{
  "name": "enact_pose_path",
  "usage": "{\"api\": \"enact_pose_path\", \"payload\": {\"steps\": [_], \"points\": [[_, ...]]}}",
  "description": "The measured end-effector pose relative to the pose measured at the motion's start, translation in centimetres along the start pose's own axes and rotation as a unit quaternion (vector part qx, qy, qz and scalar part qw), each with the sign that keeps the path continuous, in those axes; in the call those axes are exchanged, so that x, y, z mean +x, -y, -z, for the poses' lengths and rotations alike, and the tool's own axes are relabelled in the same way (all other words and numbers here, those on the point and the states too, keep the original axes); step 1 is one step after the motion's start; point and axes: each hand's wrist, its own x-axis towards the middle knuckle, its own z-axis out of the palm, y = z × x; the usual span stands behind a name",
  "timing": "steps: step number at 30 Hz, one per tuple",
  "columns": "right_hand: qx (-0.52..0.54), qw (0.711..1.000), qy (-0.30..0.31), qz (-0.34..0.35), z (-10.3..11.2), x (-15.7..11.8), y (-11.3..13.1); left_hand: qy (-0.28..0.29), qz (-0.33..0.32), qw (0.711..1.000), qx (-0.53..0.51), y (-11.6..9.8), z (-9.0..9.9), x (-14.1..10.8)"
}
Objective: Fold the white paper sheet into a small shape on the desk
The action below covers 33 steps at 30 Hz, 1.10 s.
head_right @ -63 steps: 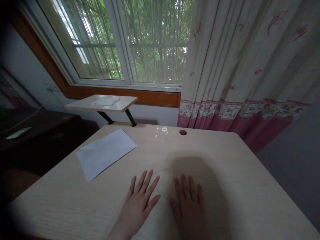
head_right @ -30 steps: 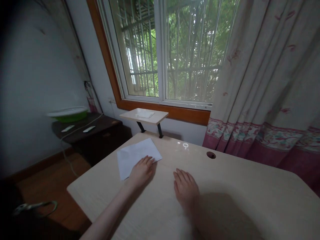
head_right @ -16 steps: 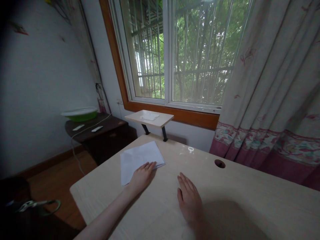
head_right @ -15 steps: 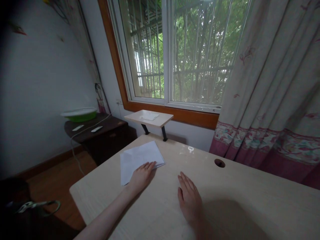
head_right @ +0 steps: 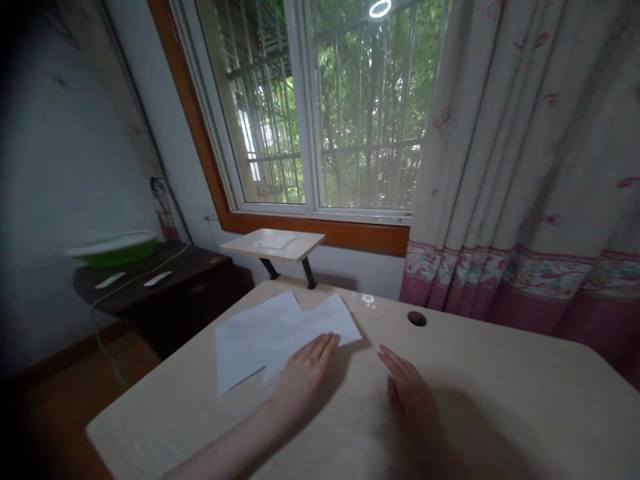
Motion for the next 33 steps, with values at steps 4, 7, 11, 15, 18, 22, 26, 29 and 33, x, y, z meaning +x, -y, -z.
{"api": "enact_pose_path", "payload": {"steps": [4,7,11,15,18,22,26,29,33], "points": [[-0.028,0.996,-0.006,-0.082,2.3,-2.8,-1.2,0.044,-0.065,0.996,-0.036,-4.0,-2.3,0.9],[0.000,0.986,0.013,-0.163,2.9,-4.1,-1.3,0.066,-0.096,0.989,-0.092,-6.1,-3.4,0.9],[0.066,0.974,0.041,-0.211,3.1,-4.2,-1.0,0.045,-0.089,0.966,-0.239,-5.6,-3.1,0.7],[0.015,0.977,0.090,-0.191,3.4,-3.6,-0.6,-0.025,-0.080,0.963,-0.256,-1.4,-2.8,1.2],[-0.075,0.986,0.110,-0.100,3.3,-3.2,-0.2,-0.045,-0.128,0.964,-0.228,2.3,-3.3,1.8],[-0.172,0.973,0.145,-0.055,3.1,-3.0,0.1,-0.003,-0.161,0.965,-0.207,4.5,-4.0,2.2],[-0.187,0.960,0.190,-0.090,4.2,-3.0,-0.5,0.044,-0.195,0.959,-0.202,4.3,-4.0,2.2],[-0.118,0.959,0.248,-0.072,5.7,-3.0,-1.4,0.075,-0.226,0.949,-0.208,4.1,-3.8,2.3],[-0.054,0.957,0.258,-0.117,6.7,-3.3,-2.0,0.086,-0.253,0.942,-0.204,4.1,-3.8,2.5]]}}
